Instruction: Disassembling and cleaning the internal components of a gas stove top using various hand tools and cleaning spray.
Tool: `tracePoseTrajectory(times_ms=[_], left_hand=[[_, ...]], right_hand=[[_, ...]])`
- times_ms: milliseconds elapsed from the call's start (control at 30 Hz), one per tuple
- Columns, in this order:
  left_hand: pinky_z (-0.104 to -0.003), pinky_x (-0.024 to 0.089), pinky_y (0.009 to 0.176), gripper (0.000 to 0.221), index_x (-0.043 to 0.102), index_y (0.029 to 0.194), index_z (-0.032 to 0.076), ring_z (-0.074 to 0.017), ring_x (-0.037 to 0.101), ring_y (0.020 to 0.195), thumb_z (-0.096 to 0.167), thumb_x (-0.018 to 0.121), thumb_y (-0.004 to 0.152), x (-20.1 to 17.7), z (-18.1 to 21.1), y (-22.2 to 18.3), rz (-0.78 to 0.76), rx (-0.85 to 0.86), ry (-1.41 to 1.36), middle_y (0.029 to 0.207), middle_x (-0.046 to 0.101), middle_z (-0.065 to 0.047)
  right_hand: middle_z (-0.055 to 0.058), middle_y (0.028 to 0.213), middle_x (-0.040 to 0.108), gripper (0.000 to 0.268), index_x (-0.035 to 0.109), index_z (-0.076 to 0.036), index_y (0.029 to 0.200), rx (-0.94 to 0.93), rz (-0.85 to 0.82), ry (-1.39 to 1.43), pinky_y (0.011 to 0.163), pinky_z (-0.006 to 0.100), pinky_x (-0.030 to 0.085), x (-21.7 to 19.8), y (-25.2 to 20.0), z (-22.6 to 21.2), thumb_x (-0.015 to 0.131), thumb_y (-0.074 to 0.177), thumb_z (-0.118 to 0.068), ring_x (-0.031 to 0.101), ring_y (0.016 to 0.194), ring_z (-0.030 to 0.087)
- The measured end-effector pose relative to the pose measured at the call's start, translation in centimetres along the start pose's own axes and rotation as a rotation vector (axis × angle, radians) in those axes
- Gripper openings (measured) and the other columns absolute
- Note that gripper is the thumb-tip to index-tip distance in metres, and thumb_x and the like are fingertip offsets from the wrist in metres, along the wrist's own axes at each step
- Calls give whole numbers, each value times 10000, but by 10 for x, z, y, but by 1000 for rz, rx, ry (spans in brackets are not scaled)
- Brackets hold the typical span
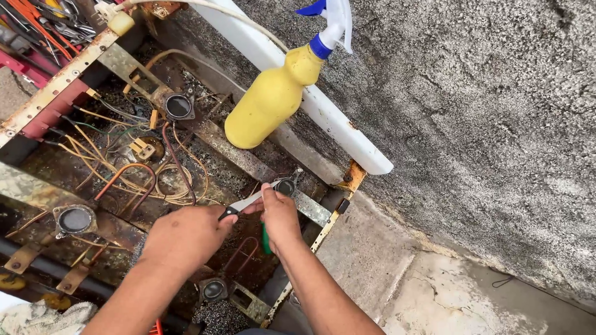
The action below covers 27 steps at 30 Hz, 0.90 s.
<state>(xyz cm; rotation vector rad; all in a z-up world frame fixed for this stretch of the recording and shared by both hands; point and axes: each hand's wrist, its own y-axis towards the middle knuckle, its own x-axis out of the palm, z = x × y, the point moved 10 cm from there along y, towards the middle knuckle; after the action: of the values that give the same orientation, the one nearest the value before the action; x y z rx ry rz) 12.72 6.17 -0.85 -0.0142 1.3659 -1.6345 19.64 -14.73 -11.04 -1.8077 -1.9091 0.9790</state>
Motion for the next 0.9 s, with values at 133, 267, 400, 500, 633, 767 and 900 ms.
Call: tracePoseTrajectory(times_ms=[133, 267, 400, 500, 633, 767, 900], left_hand=[[-590, 657, 1176, 530, 811, 1544, 291, -374, 849, 1345, 564, 545, 1176, -2, -7, 10, -28, 36, 88, 1305, 928, -146], [-588, 661, 1164, 525, 829, 1515, 286, -363, 859, 1325, 568, 568, 1157, -6, -6, 16, -26, 66, 113, 1283, 930, -149], [-555, 671, 1152, 510, 860, 1474, 274, -316, 888, 1262, 570, 578, 1170, -16, -1, 15, 13, 88, 147, 1226, 940, -133], [-574, 655, 1164, 518, 885, 1422, 258, -368, 864, 1300, 572, 579, 1145, -13, -2, 26, -3, 103, 187, 1221, 936, -152], [-554, 664, 1147, 479, 907, 1399, 247, -350, 889, 1244, 549, 618, 1164, 11, -17, 19, -9, 65, -41, 1153, 951, -132], [-580, 664, 1126, 482, 912, 1313, 252, -386, 869, 1240, 576, 595, 1150, -1, -9, 12, 33, 75, -46, 1124, 934, -150], [-522, 651, 1166, 475, 886, 1422, 259, -321, 889, 1230, 545, 607, 1165, -39, 7, 12, 23, 102, 110, 1145, 942, -132]], right_hand=[[155, 811, 879, 495, 856, -58, 932, -10, -12, -59, 554, 249, 324, 3, 10, 10, 613, 1222, -377, 442, 525, 106], [156, 801, 866, 450, 836, -53, 959, 13, -29, -24, 528, 266, 311, 1, 11, 4, 625, 1204, -366, 407, 494, 118], [164, 811, 861, 427, 824, -50, 993, 35, -52, -5, 512, 266, 290, 2, 2, -6, 631, 1197, -371, 382, 485, 112], [149, 811, 859, 395, 831, -53, 1066, 26, -35, 7, 496, 258, 282, 1, 22, 18, 639, 1198, -372, 367, 480, 95], [149, 809, 858, 413, 876, -48, 1118, 29, -31, 21, 480, 240, 279, 3, 23, 19, 627, 1205, -366, 371, 475, 99], [180, 787, 798, 446, 852, 0, 1211, 92, -72, 138, 426, 237, 329, 14, 13, 9, 562, 1230, -338, 441, 448, 115], [160, 714, 728, 410, 811, 18, 1205, 76, -56, 338, 395, 281, 388, 17, 27, 22, 582, 1224, -322, 454, 420, 127]])
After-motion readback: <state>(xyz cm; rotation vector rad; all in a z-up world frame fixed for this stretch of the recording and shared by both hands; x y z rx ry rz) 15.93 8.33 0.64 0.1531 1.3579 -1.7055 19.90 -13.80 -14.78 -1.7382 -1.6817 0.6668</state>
